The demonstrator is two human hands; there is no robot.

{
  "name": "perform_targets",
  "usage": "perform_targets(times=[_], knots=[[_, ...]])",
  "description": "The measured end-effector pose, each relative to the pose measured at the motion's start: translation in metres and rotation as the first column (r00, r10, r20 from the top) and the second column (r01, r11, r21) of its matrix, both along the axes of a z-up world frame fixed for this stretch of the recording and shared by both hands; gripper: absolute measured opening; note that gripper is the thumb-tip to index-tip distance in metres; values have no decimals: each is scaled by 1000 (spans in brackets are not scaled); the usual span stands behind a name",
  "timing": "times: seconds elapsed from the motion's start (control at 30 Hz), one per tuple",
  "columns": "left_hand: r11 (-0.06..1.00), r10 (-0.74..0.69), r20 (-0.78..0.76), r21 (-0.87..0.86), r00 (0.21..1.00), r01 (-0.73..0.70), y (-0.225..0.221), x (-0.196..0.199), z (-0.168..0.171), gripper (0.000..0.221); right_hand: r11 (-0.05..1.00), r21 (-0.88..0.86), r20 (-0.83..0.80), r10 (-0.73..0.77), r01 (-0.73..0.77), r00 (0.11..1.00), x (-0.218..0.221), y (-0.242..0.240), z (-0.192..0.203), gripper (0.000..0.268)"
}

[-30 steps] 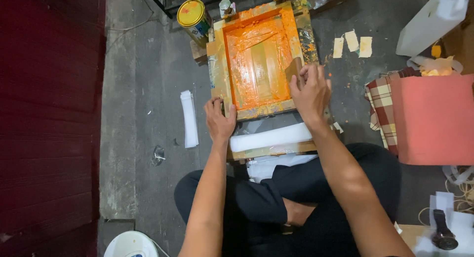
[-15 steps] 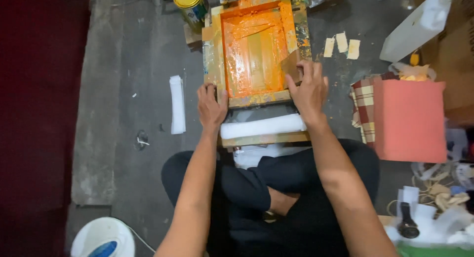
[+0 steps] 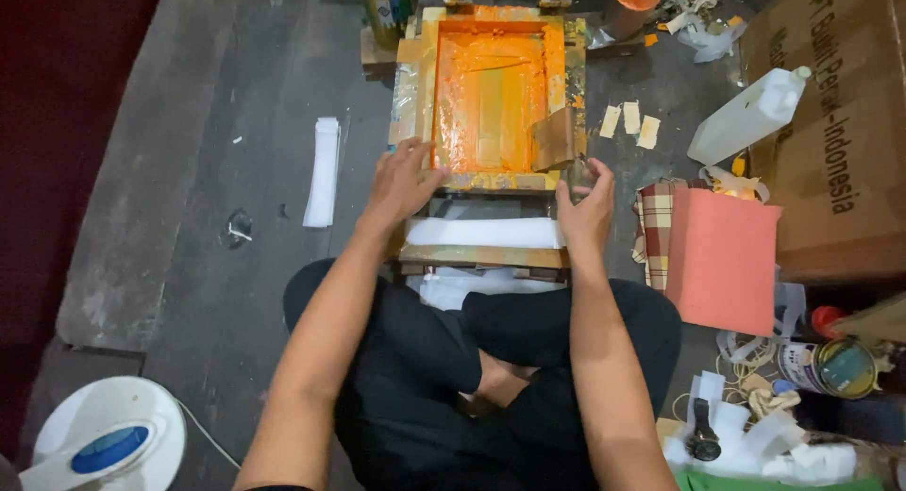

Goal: Manually screen printing orange ink onto white labels using a squeegee and a wooden frame.

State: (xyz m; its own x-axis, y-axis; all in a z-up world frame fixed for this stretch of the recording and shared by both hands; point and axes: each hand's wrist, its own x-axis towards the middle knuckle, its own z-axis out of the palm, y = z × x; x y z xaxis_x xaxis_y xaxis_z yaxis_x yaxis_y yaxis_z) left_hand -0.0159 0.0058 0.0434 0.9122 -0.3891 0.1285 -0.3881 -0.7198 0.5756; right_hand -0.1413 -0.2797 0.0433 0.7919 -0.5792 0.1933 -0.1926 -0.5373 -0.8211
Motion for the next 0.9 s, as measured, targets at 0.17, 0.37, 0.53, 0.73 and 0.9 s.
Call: perform_targets(times=[0.17,0.37,0.53,0.73,0.9], knots=[[964,-67,-36,256,997,74,20,-21,4,65,996,-74,-315,-61,40,947,17,-26,-50,46],[962,-61,97,271,993,33,9,-19,-20,73,982,-187,-299,-77,21,951,10,-13,-30,39],[978,-41,176,208,983,4,8,-17,-24,59,981,-195,-248,-27,-22,968,3,1,-9,34],[992,-51,198,119,979,28,8,-11,-35,43,981,-196,-203,-28,-12,979,4,-5,-14,30],[995,-75,242,-44,967,88,16,-16,-29,39,989,-119,-82,77,-87,994,6,-18,-26,41]])
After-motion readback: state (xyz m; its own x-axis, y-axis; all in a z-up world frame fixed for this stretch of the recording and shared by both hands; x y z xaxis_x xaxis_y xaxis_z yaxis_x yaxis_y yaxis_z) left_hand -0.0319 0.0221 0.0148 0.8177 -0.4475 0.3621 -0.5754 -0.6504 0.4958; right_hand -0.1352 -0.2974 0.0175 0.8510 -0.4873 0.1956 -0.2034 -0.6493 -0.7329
